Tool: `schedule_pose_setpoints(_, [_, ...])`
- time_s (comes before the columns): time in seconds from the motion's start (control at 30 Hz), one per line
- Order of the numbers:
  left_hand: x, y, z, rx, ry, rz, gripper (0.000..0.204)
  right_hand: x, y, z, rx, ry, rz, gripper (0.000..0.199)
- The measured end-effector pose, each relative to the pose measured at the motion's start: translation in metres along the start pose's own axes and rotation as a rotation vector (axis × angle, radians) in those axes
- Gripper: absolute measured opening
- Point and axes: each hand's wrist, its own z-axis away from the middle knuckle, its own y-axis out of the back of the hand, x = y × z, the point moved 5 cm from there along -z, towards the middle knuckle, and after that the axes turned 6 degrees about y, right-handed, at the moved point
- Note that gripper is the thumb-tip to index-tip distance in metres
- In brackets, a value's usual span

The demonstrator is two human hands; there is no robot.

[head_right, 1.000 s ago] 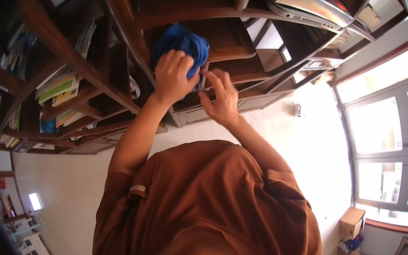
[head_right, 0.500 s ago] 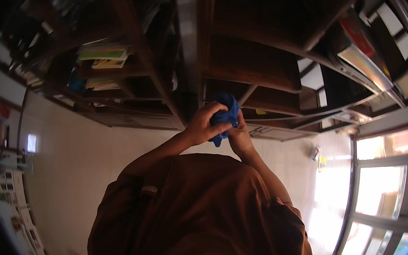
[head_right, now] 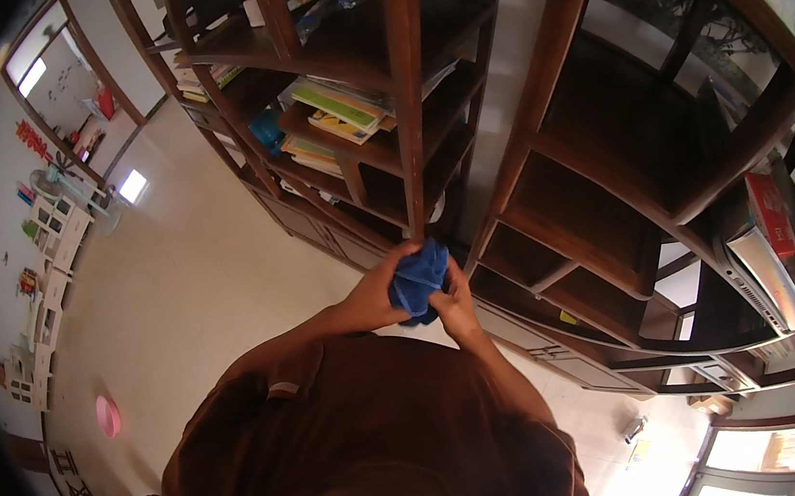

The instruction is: The person cleans various sections of a large wooden shelving unit using a blue cloth, moving aside items like books, boxes, and a laptop to wipe the surfaces before returning them to their positions.

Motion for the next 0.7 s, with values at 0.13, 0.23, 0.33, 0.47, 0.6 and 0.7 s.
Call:
schedule_pose_setpoints(0.13, [0.051,0.068,-0.046,0.330,-0.441,-0.086,0.088,-0.102,-0.055,-0.063,-0.030,0.533,0.620,0.052])
schedule_pose_setpoints(0.23, [0.129,0.135,-0.092,0.549,-0.739,-0.256,0.091,-0.187,-0.106,-0.109,-0.024,0.964,0.753,0.052])
schedule_pose_setpoints(0.33, [0.142,0.164,-0.132,0.582,-0.756,-0.205,0.085,-0.219,-0.134,-0.145,0.260,1.124,0.860,0.037])
schedule_pose_setpoints(0.47, [0.085,0.143,-0.148,0.293,-0.564,-0.314,0.076,-0.151,-0.099,-0.161,0.547,0.903,0.669,0.044])
schedule_pose_setpoints(0.6, [-0.006,0.133,-0.115,-0.033,-0.416,-0.253,0.080,-0.062,-0.090,-0.124,0.623,0.710,0.810,0.055])
schedule_pose_setpoints(0.7, [-0.037,0.156,-0.092,-0.039,-0.371,-0.003,0.071,-0.033,-0.125,-0.116,0.543,0.578,0.817,0.057])
